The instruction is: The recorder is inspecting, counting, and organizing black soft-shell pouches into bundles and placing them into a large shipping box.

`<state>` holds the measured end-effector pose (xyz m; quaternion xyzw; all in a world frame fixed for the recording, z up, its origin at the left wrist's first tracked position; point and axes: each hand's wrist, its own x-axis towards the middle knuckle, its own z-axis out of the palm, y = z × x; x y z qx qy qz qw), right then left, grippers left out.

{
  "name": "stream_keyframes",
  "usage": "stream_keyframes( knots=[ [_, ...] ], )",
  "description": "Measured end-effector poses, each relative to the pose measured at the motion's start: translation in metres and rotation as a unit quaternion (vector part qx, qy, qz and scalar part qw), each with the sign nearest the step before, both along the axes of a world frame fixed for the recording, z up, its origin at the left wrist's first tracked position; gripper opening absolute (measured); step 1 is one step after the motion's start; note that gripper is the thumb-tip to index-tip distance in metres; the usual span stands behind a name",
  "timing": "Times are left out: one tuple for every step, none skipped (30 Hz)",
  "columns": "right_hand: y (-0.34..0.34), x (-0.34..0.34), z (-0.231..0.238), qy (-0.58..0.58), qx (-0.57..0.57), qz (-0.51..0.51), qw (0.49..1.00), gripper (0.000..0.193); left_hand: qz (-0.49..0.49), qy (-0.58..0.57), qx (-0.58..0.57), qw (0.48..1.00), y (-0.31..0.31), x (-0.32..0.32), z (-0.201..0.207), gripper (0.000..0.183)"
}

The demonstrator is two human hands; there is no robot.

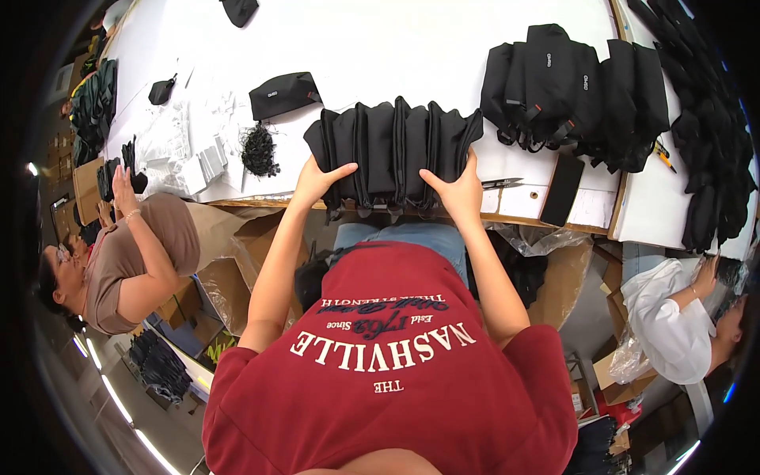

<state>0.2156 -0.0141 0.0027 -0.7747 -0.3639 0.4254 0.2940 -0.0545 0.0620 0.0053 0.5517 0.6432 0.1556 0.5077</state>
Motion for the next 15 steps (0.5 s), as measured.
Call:
stream_keyframes(
  knots=[
    [-0.003, 0.003, -0.008, 0.023, 0.019, -0.007, 1.0, 0.088, 0.005, -0.025, -0.018, 0.999, 0.0, 0.005, 0.004, 0.075],
    [-0.006, 0.006, -0.016, 0.047, 0.036, -0.016, 0.998, 0.087, 0.01, -0.05, -0.039, 0.998, -0.002, 0.009, 0.007, 0.068],
    [-0.009, 0.011, -0.024, 0.046, 0.033, -0.015, 0.998, 0.087, 0.011, -0.051, -0.042, 0.998, -0.004, 0.015, 0.009, 0.068],
    [-0.01, 0.012, -0.025, 0.075, 0.049, -0.025, 0.996, 0.084, 0.019, -0.067, -0.053, 0.996, -0.005, 0.02, 0.014, 0.067],
    [-0.011, 0.013, -0.026, 0.102, 0.065, -0.036, 0.992, 0.08, 0.027, -0.084, -0.064, 0.994, -0.007, 0.022, 0.016, 0.066],
    [-0.015, 0.014, -0.025, 0.109, 0.068, -0.046, 0.991, 0.076, 0.026, -0.089, -0.05, 0.994, -0.01, 0.021, 0.01, 0.065],
    [-0.016, 0.013, -0.021, 0.107, 0.067, -0.047, 0.991, 0.076, 0.024, -0.09, -0.052, 0.994, -0.01, 0.019, 0.013, 0.065],
    [-0.017, 0.011, -0.016, 0.126, 0.075, -0.052, 0.988, 0.075, 0.02, -0.088, -0.046, 0.995, -0.011, 0.017, 0.017, 0.065],
    [-0.017, 0.009, -0.01, 0.145, 0.084, -0.054, 0.984, 0.074, 0.017, -0.086, -0.038, 0.995, -0.011, 0.013, 0.02, 0.064],
    [-0.016, 0.002, 0.003, 0.144, 0.092, -0.053, 0.984, 0.073, 0.021, -0.088, -0.037, 0.995, -0.013, 0.007, 0.03, 0.064],
    [-0.017, -0.004, 0.015, 0.142, 0.093, -0.048, 0.984, 0.073, 0.022, -0.096, -0.032, 0.995, -0.015, 0.0, 0.039, 0.066],
    [-0.018, -0.014, 0.028, 0.127, 0.101, -0.045, 0.986, 0.075, 0.027, -0.104, -0.024, 0.994, -0.019, -0.011, 0.048, 0.068],
    [-0.021, -0.027, 0.037, 0.114, 0.113, -0.038, 0.986, 0.077, 0.039, -0.103, -0.015, 0.994, -0.026, -0.025, 0.057, 0.068],
    [-0.024, -0.041, 0.039, 0.079, 0.135, -0.014, 0.988, 0.083, 0.041, -0.118, 0.003, 0.992, -0.035, -0.041, 0.064, 0.069],
    [-0.03, -0.055, 0.05, 0.069, 0.121, 0.014, 0.99, 0.087, 0.047, -0.13, 0.024, 0.99, -0.047, -0.061, 0.073, 0.069]
  ],
)
